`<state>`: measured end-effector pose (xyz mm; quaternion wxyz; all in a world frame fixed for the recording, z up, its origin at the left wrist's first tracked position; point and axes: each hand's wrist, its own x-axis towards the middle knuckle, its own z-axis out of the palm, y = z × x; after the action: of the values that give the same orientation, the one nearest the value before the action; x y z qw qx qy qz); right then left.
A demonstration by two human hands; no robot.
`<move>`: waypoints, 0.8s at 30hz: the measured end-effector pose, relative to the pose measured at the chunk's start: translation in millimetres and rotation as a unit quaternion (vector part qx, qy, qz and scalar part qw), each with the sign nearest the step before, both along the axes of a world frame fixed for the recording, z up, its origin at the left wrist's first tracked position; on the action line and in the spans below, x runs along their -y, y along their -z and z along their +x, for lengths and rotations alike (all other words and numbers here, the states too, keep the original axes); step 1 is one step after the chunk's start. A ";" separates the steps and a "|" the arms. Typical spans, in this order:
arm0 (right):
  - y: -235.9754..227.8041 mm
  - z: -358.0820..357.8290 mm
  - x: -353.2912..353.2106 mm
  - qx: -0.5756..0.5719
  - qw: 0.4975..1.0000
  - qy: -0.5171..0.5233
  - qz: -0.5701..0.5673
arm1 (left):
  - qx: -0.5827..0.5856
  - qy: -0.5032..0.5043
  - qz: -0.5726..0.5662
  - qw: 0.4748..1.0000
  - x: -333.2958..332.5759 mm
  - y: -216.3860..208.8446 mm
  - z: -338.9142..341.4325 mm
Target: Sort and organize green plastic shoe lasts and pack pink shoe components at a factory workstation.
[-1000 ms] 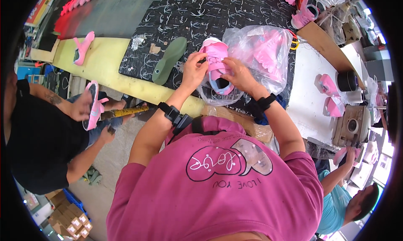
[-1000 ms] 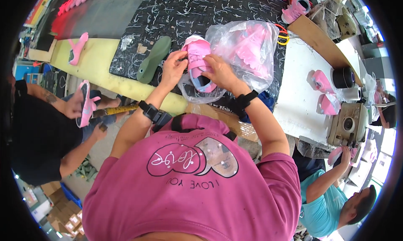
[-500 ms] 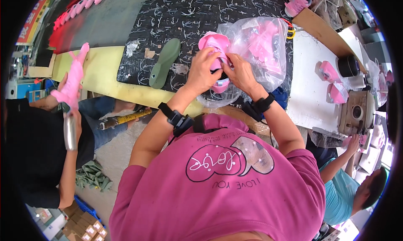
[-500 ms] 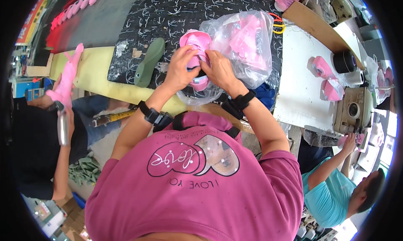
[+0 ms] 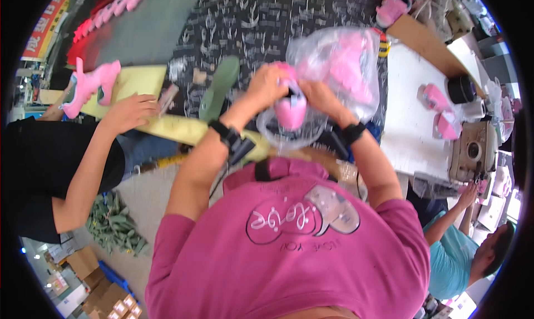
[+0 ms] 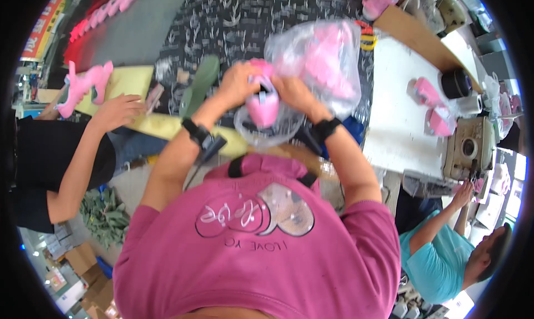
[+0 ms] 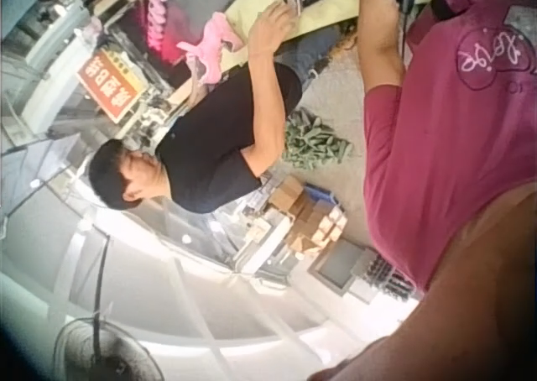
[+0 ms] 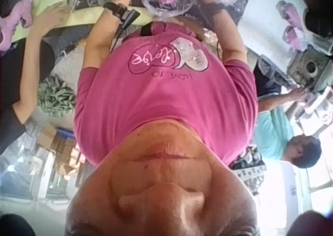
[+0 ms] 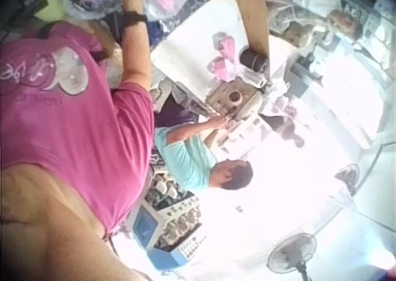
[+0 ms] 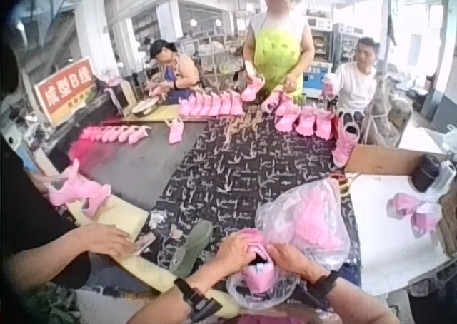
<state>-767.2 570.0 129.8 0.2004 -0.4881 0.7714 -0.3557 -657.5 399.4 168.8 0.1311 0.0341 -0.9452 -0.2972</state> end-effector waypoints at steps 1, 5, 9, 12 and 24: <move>2.0 1.6 -3.0 -0.007 0.998 -0.067 -0.011 | -0.057 0.023 0.021 0.998 0.9 17.0 2.1; 23.3 12.0 -10.2 0.238 0.963 0.075 0.102 | -0.146 -0.050 -0.131 0.979 -30.3 51.0 31.9; 31.9 7.3 -16.3 0.359 0.929 0.085 0.036 | -0.101 0.149 -0.111 0.977 -38.2 28.4 66.9; 17.5 12.6 -8.3 0.397 0.910 0.110 0.040 | -0.068 0.114 -0.100 0.986 -63.1 15.5 72.7; -44.4 39.6 39.0 0.315 0.942 -0.078 -0.084 | 0.152 0.235 0.028 0.960 -82.8 49.2 59.8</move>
<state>-727.6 531.0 174.2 0.4185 -0.4248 0.5957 -0.5381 -597.7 482.2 119.6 -0.0886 -0.1409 -0.9267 -0.3370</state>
